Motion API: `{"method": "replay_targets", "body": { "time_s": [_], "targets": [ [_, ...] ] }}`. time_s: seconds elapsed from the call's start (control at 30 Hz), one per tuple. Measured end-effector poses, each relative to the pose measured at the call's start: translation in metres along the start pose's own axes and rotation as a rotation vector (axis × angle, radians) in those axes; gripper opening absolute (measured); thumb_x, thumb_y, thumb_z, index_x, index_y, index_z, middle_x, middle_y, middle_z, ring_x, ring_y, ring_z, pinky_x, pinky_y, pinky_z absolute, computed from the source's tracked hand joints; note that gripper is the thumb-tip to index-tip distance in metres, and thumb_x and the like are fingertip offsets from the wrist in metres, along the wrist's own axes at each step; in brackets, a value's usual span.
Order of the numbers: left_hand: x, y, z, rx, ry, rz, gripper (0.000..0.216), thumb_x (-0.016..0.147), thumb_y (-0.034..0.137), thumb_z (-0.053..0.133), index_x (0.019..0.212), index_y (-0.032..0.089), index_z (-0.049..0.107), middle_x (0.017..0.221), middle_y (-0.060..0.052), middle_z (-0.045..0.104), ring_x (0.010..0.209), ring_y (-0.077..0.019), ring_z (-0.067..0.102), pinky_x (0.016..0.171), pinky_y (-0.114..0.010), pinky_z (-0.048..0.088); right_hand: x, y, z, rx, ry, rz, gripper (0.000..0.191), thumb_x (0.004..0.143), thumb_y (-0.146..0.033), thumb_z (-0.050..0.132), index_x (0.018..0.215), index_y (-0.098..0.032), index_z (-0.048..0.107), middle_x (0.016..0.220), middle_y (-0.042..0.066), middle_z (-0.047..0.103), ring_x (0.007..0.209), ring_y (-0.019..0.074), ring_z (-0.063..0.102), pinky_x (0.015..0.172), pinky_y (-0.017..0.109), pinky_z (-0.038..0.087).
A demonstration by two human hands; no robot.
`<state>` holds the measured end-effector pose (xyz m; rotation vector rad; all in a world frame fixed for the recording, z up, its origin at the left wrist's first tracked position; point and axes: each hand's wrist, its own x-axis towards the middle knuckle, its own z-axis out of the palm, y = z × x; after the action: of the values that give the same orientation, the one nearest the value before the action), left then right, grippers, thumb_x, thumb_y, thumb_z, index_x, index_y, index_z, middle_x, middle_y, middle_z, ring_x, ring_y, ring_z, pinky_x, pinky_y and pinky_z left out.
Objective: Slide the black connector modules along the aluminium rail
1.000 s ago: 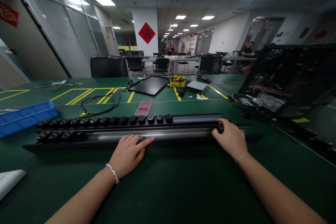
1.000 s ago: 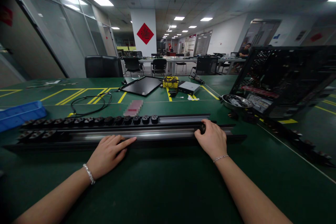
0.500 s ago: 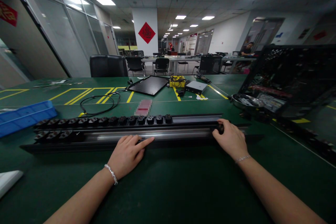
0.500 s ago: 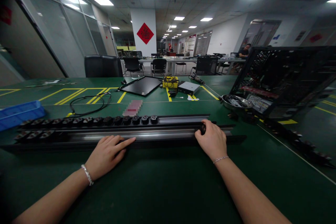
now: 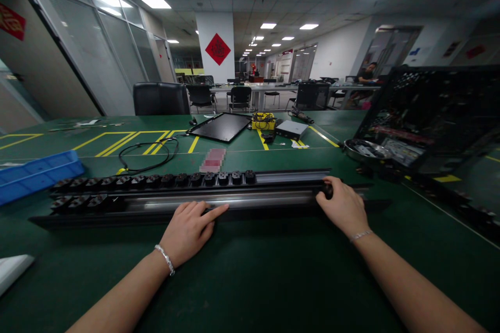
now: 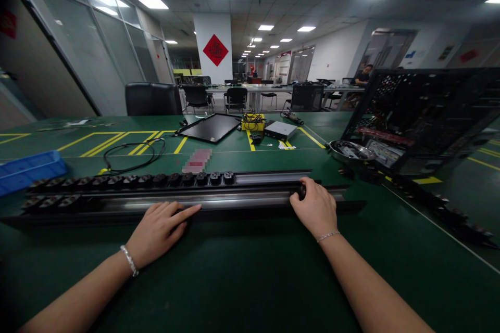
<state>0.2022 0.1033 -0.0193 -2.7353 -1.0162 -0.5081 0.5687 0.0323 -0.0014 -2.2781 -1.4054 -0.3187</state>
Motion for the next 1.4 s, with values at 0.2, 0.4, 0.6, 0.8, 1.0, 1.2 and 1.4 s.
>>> {"method": "replay_targets", "body": {
  "time_s": [0.2, 0.4, 0.6, 0.8, 1.0, 1.2, 1.4],
  "targets": [
    [0.000, 0.000, 0.000, -0.006, -0.004, -0.001, 0.051, 0.087, 0.020, 0.045, 0.135, 0.038, 0.039, 0.094, -0.001, 0.058, 0.084, -0.0175, 0.053, 0.077, -0.035, 0.037, 0.001, 0.002, 0.001, 0.004, 0.000, 0.011, 0.038, 0.077, -0.033, 0.045, 0.111, -0.018, 0.052, 0.106, 0.011, 0.064, 0.100, 0.0285, 0.057, 0.083, 0.043, 0.042],
    [0.000, 0.001, 0.000, -0.011, -0.020, -0.013, 0.051, 0.087, 0.020, 0.045, 0.135, 0.038, 0.039, 0.094, -0.001, 0.058, 0.084, -0.0180, 0.053, 0.076, -0.035, 0.038, 0.001, 0.002, 0.002, 0.012, 0.009, 0.012, 0.037, 0.077, -0.031, 0.045, 0.110, -0.018, 0.052, 0.105, 0.010, 0.064, 0.099, 0.0278, 0.058, 0.083, 0.042, 0.042],
    [0.001, 0.001, -0.001, -0.015, -0.039, -0.017, 0.051, 0.088, 0.021, 0.044, 0.135, 0.038, 0.038, 0.095, -0.002, 0.058, 0.086, -0.0183, 0.054, 0.078, -0.036, 0.038, 0.001, 0.003, 0.001, 0.014, 0.002, 0.009, 0.036, 0.077, -0.031, 0.044, 0.110, -0.018, 0.052, 0.105, 0.010, 0.064, 0.100, 0.0279, 0.058, 0.084, 0.042, 0.042],
    [0.000, 0.000, -0.001, -0.006, -0.012, -0.004, 0.050, 0.087, 0.021, 0.044, 0.135, 0.038, 0.039, 0.094, -0.001, 0.058, 0.085, -0.0172, 0.054, 0.078, -0.034, 0.038, 0.001, 0.005, 0.002, 0.027, 0.005, 0.007, 0.036, 0.077, -0.031, 0.044, 0.110, -0.019, 0.052, 0.105, 0.010, 0.064, 0.099, 0.0274, 0.058, 0.084, 0.042, 0.042],
    [0.000, 0.000, -0.001, -0.014, -0.012, -0.005, 0.051, 0.087, 0.020, 0.044, 0.135, 0.038, 0.039, 0.094, -0.002, 0.058, 0.085, -0.0179, 0.054, 0.078, -0.036, 0.038, 0.000, 0.005, 0.000, 0.019, -0.002, 0.007, 0.037, 0.077, -0.030, 0.043, 0.112, -0.018, 0.051, 0.105, 0.010, 0.064, 0.098, 0.0271, 0.058, 0.083, 0.041, 0.041],
    [0.001, 0.000, -0.001, -0.017, -0.017, -0.006, 0.050, 0.088, 0.021, 0.044, 0.135, 0.038, 0.039, 0.093, -0.002, 0.058, 0.085, -0.0177, 0.054, 0.077, -0.035, 0.038, 0.000, 0.009, 0.002, -0.035, 0.063, -0.005, 0.040, 0.075, -0.033, 0.044, 0.110, -0.017, 0.053, 0.111, 0.012, 0.061, 0.106, 0.0278, 0.054, 0.089, 0.041, 0.039],
    [0.000, 0.000, 0.000, -0.018, -0.021, -0.005, 0.050, 0.088, 0.021, 0.043, 0.135, 0.038, 0.038, 0.094, -0.002, 0.058, 0.085, -0.0179, 0.053, 0.077, -0.036, 0.038, 0.001, 0.011, 0.004, -0.027, 0.055, -0.003, 0.041, 0.075, -0.034, 0.045, 0.111, -0.016, 0.053, 0.107, 0.012, 0.063, 0.102, 0.0271, 0.056, 0.091, 0.043, 0.039]
  ]
}}
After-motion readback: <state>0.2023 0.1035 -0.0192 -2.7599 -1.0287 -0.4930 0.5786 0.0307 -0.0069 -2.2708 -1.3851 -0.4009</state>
